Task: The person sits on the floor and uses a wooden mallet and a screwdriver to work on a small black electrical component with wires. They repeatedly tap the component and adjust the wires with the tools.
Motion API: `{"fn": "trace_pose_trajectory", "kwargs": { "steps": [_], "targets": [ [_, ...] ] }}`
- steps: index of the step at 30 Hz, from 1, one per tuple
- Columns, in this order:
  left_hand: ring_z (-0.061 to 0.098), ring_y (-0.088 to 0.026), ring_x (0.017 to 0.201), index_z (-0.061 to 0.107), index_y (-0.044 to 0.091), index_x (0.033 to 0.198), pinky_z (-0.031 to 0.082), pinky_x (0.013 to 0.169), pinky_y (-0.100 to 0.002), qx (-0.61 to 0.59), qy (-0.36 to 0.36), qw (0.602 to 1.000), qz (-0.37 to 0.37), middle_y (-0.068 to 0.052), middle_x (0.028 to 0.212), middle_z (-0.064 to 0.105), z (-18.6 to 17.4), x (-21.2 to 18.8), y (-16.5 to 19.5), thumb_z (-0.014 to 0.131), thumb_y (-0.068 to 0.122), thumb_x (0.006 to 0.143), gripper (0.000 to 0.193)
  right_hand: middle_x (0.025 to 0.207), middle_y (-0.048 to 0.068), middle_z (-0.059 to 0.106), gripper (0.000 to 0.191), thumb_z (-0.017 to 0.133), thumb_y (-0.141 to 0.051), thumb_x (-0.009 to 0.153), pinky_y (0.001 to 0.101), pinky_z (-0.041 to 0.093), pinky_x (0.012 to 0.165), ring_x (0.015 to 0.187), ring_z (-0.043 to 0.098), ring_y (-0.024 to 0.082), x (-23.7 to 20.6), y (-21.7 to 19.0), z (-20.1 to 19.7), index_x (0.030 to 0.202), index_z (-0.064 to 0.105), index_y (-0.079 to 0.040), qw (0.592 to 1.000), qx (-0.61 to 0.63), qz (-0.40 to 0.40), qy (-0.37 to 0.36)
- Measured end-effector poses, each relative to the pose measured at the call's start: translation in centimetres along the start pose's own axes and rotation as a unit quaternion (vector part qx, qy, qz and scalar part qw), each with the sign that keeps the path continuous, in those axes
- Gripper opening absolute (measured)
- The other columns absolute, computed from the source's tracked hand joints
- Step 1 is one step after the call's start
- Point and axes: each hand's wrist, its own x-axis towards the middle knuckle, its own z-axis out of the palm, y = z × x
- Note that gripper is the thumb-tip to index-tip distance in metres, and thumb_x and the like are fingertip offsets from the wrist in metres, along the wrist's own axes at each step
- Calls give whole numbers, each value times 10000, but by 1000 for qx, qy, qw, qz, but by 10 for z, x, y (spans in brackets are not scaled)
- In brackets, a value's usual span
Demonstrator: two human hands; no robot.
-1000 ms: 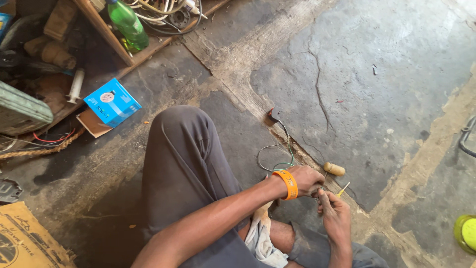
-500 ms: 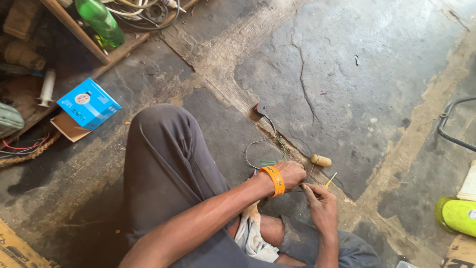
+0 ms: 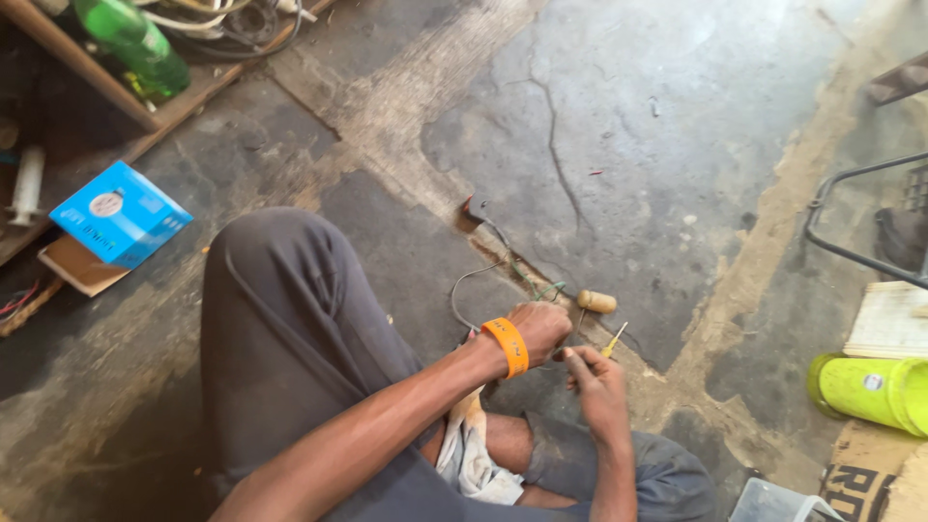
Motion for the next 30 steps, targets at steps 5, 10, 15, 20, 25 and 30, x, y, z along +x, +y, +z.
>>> {"fn": "trace_pose_trajectory", "kwargs": {
  "steps": [5,10,15,20,25,30],
  "targets": [
    [639,-376,963,671,36,757,524,809,-490,-44,33,998,25,-166,933,645,0,4,0,799,180,730,194,655,-51,531,322,614,-250,1035,242,434,535,578,511,54,2,-4,2,819,684,-22,1000,-3,-16,-22],
    [643,-348,938,639,55,768,522,794,-474,-113,46,992,38,-121,892,635,-5,4,2,781,168,743,184,611,-48,538,319,652,-275,988,239,397,530,562,468,53,-4,-18,-4,824,753,-20,999,35,17,-17],
    [657,-334,855,647,59,785,519,740,-464,-121,7,990,74,-110,829,657,-14,13,1,771,174,808,171,629,-67,537,285,701,-239,955,230,342,533,588,431,38,-8,-34,-6,793,759,-11,998,67,-11,-1],
    [672,-352,782,651,44,803,518,684,-468,-126,-38,986,101,-144,796,675,-24,20,0,739,186,869,180,618,-64,490,241,717,-189,932,254,283,527,595,384,58,-14,-48,-10,787,782,-8,998,58,-4,16],
    [673,-365,711,699,55,804,516,627,-479,-101,-100,987,77,-167,743,686,-30,18,10,732,222,892,192,687,-18,587,183,729,-159,916,280,403,597,671,495,75,-24,-56,-18,859,759,13,995,-46,-91,8],
    [696,-324,646,723,82,878,533,605,-440,-78,-214,974,-3,-164,729,696,-40,13,16,659,132,852,85,767,32,641,173,725,-160,927,297,457,653,732,567,95,-24,-55,-19,919,738,13,989,-67,-133,-21]
  ]
}}
